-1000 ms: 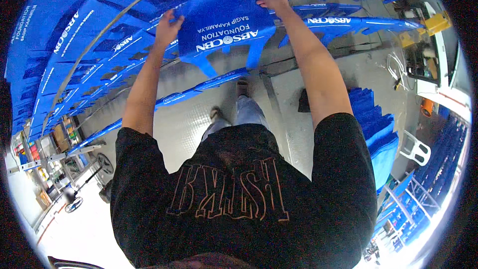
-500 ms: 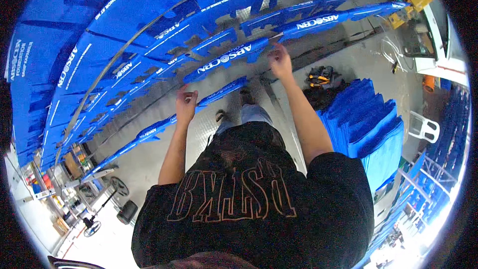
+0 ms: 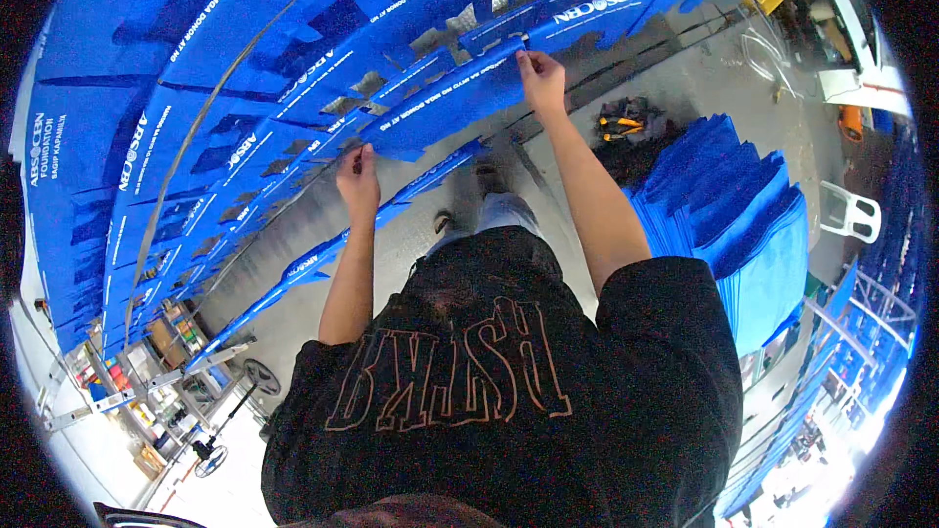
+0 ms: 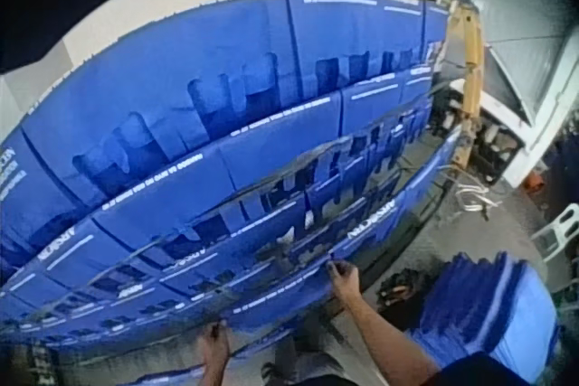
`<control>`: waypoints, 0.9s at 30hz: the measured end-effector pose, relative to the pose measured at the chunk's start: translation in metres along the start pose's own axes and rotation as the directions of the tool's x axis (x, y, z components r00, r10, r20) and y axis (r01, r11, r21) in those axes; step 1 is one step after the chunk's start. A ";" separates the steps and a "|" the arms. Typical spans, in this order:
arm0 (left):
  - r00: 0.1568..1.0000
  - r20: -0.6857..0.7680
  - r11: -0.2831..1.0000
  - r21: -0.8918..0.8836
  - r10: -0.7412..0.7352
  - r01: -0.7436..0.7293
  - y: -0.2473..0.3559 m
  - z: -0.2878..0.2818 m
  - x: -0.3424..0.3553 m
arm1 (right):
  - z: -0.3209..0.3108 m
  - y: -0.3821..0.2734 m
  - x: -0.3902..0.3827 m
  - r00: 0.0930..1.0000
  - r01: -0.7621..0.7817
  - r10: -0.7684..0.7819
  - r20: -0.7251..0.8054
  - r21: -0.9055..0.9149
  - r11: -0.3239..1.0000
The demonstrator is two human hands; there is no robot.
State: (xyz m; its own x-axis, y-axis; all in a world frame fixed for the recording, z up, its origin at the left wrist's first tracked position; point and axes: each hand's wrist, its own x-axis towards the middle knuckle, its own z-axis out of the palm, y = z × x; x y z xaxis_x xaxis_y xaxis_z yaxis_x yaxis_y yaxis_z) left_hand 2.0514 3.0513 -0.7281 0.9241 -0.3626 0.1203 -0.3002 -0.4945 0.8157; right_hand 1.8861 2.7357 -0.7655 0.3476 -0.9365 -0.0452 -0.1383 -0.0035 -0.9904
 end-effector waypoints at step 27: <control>-0.242 0.928 0.819 -0.366 0.284 -0.443 -0.142 0.106 -0.038 | -0.169 0.216 -0.619 0.305 -0.949 0.870 -0.388 -0.046 0.313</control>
State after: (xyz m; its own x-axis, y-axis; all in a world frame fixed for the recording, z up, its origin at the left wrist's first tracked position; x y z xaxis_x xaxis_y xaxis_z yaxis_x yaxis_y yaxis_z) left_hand 2.0336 3.0511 -0.9086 -0.5277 -0.7858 -0.3226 -0.5688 0.0448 0.8213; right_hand 1.4847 3.2551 -0.9295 -0.3739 -0.4252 -0.8243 -0.4154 0.8714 -0.2610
